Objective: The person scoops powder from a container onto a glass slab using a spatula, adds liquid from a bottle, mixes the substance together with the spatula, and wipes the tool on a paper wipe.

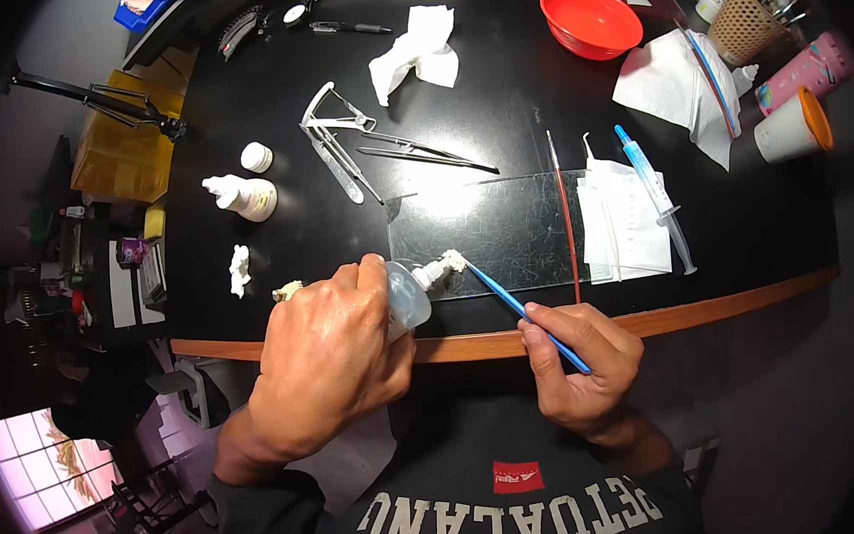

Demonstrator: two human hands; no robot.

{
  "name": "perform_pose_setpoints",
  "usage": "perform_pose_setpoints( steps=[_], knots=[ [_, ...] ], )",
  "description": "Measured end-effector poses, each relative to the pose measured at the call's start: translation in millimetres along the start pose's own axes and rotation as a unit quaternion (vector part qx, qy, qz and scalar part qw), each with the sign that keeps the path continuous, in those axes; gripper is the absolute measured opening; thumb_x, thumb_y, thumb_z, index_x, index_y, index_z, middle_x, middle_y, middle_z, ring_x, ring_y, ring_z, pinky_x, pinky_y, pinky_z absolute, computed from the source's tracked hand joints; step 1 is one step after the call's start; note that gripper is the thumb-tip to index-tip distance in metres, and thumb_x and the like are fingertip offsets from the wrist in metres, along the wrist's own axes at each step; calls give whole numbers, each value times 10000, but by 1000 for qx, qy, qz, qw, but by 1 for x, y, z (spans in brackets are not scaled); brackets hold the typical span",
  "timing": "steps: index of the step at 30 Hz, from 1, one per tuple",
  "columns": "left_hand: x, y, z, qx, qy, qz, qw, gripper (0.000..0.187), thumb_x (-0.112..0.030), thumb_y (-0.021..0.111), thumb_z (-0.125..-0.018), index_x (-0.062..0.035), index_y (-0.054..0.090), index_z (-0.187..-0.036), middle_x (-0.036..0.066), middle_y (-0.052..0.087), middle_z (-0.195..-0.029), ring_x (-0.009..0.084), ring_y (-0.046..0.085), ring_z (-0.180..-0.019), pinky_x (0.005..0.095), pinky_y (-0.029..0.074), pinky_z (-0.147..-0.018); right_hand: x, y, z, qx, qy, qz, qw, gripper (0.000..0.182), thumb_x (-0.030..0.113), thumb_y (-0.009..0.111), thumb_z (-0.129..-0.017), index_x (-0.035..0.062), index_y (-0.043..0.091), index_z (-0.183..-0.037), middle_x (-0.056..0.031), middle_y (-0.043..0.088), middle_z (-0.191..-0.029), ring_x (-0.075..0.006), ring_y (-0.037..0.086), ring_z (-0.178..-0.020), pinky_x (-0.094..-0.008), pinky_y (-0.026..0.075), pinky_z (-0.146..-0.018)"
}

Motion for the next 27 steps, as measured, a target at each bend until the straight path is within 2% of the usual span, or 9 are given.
perform_pose_setpoints(
  steps=[15, 27],
  knots=[
    [-7, -2, -8, 18, 3, -20, 1000, 367, -168, 831, -826, 50, 632, -1044, 247, 739, -912, 454, 767, -781, 519, 629, -701, 3, 2, -2, 4, -10, -1, 1000, 180, -79, 773, -945, -72, 803, -1122, -163, 795, -870, -207, 781, -763, -283, 590, -673],
    [-5, -4, -9, 12, 12, 8, 1000, 413, -192, 850, -793, 52, 643, -1053, 260, 744, -939, 461, 770, -793, 517, 627, -720, 2, 4, -2, 2, -11, 5, 1000, 180, -88, 782, -937, -67, 807, -1114, -166, 788, -903, -207, 773, -775, -278, 587, -677]
  ],
)
Point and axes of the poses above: each hand's wrist, its own z-axis away from the middle knuckle, its own y-axis out of the palm, x = y × z, the point moved 9 cm from there along -z, towards the middle knuckle
